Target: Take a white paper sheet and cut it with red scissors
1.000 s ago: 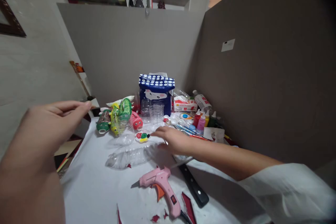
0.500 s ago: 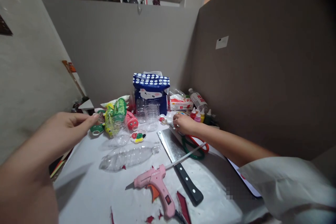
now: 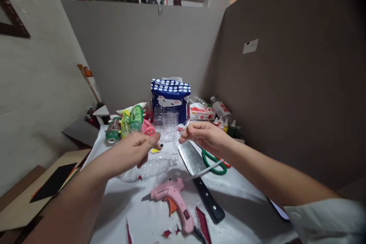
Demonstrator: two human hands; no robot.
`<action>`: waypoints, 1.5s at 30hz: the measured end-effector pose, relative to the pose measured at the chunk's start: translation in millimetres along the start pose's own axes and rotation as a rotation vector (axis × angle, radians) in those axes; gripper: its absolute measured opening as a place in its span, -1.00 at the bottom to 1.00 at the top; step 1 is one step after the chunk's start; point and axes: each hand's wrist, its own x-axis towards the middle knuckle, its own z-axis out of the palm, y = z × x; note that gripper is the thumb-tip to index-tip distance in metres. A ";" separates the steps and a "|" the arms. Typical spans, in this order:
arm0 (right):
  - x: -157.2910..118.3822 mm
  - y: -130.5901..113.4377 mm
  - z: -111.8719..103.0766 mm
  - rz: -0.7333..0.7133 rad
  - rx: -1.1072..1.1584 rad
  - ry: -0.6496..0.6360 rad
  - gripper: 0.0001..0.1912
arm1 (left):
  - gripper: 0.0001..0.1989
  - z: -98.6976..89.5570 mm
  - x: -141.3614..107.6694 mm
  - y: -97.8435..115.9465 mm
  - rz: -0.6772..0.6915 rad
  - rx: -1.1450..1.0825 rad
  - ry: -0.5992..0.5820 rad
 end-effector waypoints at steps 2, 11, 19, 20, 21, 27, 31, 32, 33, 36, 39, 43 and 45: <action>-7.1 -1.8 16.5 0.037 0.127 -0.028 -0.63 | -0.30 8.0 1.2 5.4 -0.015 0.010 -0.088; -24.6 -4.1 42.0 0.071 0.322 -0.114 -0.73 | -0.30 27.5 2.2 10.8 0.013 -0.160 -0.393; -39.0 -16.4 51.0 -0.134 -0.179 -0.059 -0.92 | -0.51 25.1 1.8 10.3 -0.042 -0.426 -0.414; -40.1 -16.5 52.1 -0.115 -0.218 -0.051 -0.91 | -0.51 25.3 1.9 9.5 -0.037 -0.427 -0.414; -40.9 -16.3 53.1 -0.099 -0.236 -0.048 -0.91 | -0.51 25.6 2.2 8.5 -0.032 -0.427 -0.415; -42.7 -12.4 58.3 -0.143 -0.289 -0.048 -0.92 | -0.54 27.3 5.0 4.9 -0.009 -0.436 -0.443; -42.3 -12.1 59.0 -0.284 -0.366 0.040 -0.89 | -0.56 23.6 4.1 6.4 0.014 -0.442 -0.410; -40.1 -13.0 57.4 -0.342 -0.388 0.070 -0.88 | -0.57 21.7 3.5 6.5 0.009 -0.449 -0.388; -36.0 -14.3 54.6 -0.386 -0.401 0.100 -0.88 | -0.59 19.3 2.7 6.2 -0.001 -0.459 -0.360; -9.6 -19.3 35.9 -0.358 -0.478 0.211 -0.88 | -0.67 10.0 0.2 3.9 -0.062 -0.514 -0.264; 37.8 -24.7 2.4 -0.243 -0.660 0.341 -0.79 | -0.69 -0.3 -2.2 1.1 -0.127 -0.594 -0.152; 112.4 -34.3 -48.6 -0.190 -0.836 0.457 -0.81 | -0.68 -10.5 -3.3 -3.0 -0.148 -0.635 -0.025; 146.4 -39.2 -67.8 -0.162 -0.927 0.485 -0.81 | -0.67 -13.0 -1.3 -5.7 -0.152 -0.663 0.027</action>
